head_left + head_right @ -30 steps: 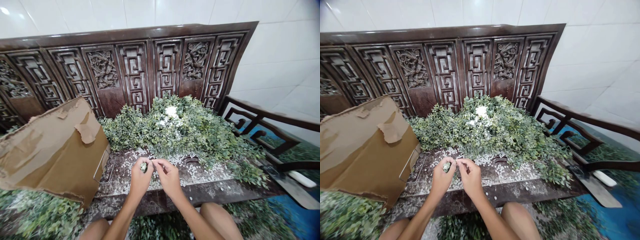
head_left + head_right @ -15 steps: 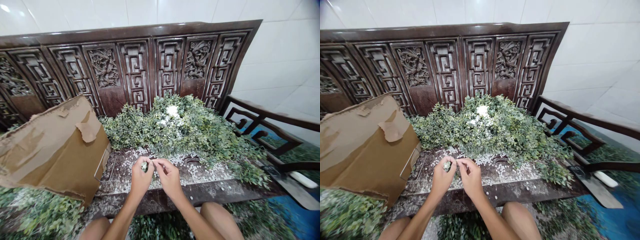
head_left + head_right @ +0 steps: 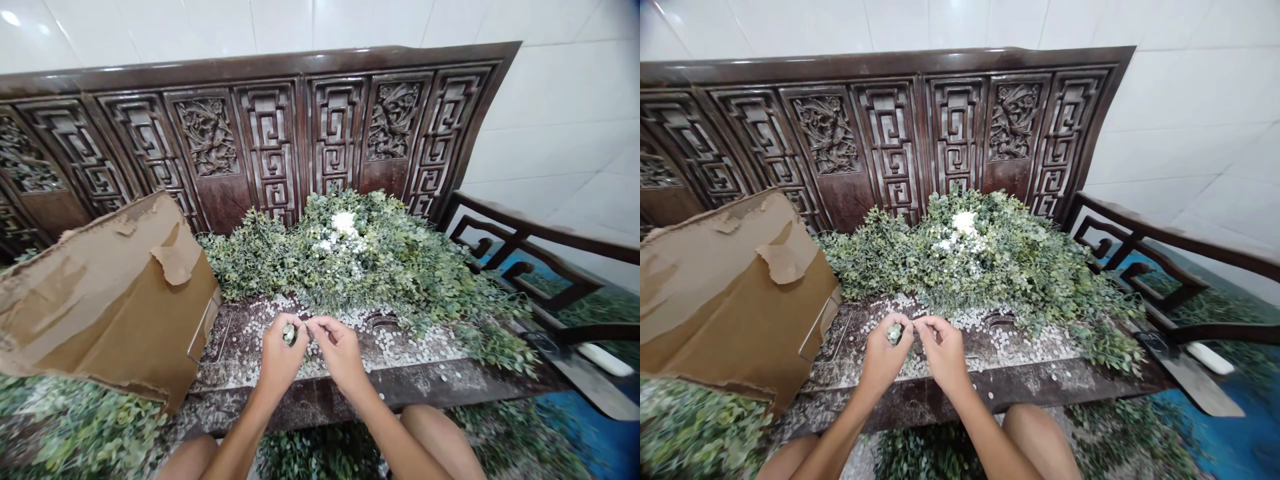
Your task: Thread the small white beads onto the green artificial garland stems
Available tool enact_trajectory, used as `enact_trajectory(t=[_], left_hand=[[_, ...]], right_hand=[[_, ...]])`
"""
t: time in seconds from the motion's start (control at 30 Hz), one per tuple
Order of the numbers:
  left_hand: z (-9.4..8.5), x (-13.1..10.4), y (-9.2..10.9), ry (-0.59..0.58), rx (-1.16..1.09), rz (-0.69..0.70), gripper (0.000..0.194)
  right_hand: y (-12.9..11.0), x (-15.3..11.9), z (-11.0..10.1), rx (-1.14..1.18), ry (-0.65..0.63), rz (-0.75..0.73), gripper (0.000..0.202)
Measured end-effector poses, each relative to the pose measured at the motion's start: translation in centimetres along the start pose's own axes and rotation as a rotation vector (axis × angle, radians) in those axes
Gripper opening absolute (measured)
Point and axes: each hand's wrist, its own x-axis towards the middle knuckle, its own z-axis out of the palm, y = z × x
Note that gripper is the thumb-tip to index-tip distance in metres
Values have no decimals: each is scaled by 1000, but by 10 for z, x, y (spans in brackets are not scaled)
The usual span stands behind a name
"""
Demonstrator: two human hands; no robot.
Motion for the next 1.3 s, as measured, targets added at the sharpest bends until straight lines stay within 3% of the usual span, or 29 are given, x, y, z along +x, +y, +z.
enact_trajectory(t=[0.5, 1.03, 1.3], left_hand=[[-2, 0, 5, -42, -65, 0, 9], [-4, 0, 4, -77, -99, -46, 9], [-7, 1, 7, -85, -74, -47, 10]], right_hand=[[-3, 4, -1, 482, -64, 301, 27], [-4, 5, -4, 484, -57, 320, 27], [-5, 7, -6, 602, -77, 353, 27]])
